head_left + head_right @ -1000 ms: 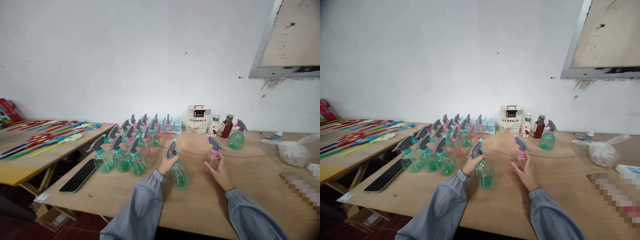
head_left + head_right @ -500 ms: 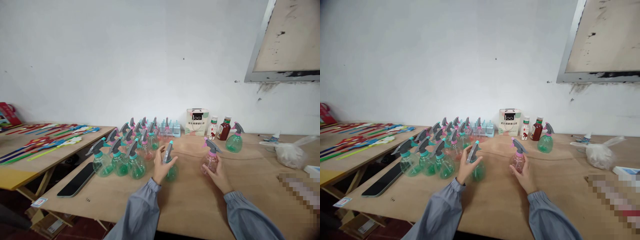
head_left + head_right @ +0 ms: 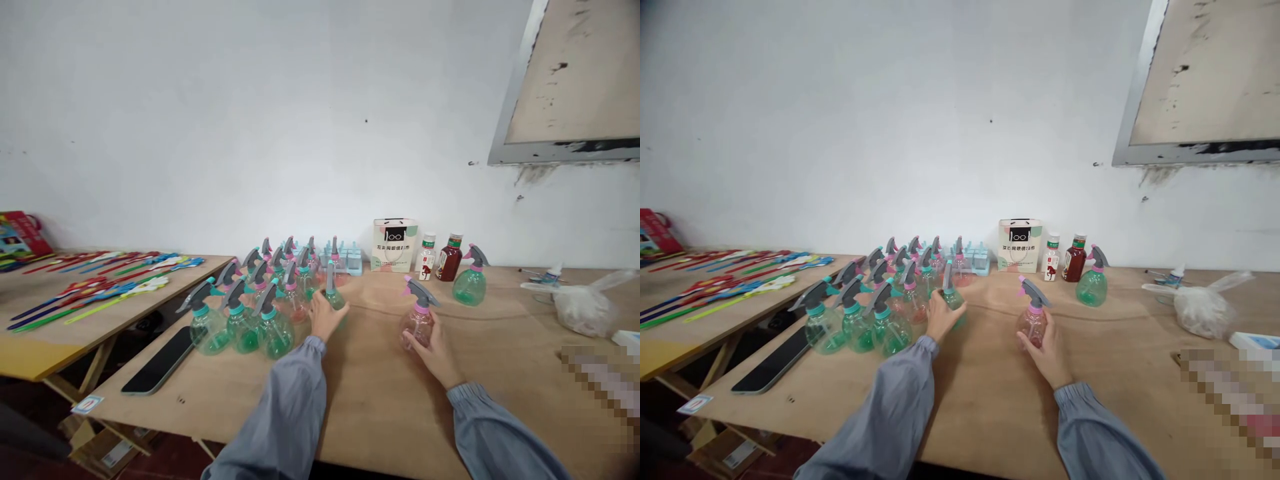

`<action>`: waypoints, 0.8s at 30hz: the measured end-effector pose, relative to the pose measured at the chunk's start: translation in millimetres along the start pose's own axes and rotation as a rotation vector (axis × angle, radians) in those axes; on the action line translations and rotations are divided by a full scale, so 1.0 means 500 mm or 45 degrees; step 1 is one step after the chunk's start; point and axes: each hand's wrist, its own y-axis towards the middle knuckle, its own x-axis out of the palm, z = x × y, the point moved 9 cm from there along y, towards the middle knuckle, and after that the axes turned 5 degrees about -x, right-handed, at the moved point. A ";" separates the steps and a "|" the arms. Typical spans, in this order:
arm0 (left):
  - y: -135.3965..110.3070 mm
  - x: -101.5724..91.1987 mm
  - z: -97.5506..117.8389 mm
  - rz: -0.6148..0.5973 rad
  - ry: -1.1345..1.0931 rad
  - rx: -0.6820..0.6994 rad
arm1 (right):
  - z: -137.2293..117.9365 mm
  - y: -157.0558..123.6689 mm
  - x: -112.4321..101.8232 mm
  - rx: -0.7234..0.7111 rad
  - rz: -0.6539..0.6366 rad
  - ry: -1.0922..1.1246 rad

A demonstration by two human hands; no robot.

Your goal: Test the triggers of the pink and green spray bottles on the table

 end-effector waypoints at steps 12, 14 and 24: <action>0.137 0.064 0.033 -0.064 0.090 -0.060 | -0.017 -0.010 0.014 -0.066 -0.048 -0.018; 0.133 0.058 0.037 -0.033 0.059 -0.072 | -0.019 -0.011 0.013 -0.060 -0.043 0.010; -0.154 0.072 0.182 -0.568 -0.707 0.609 | -0.106 -0.050 0.074 -0.145 -0.127 0.323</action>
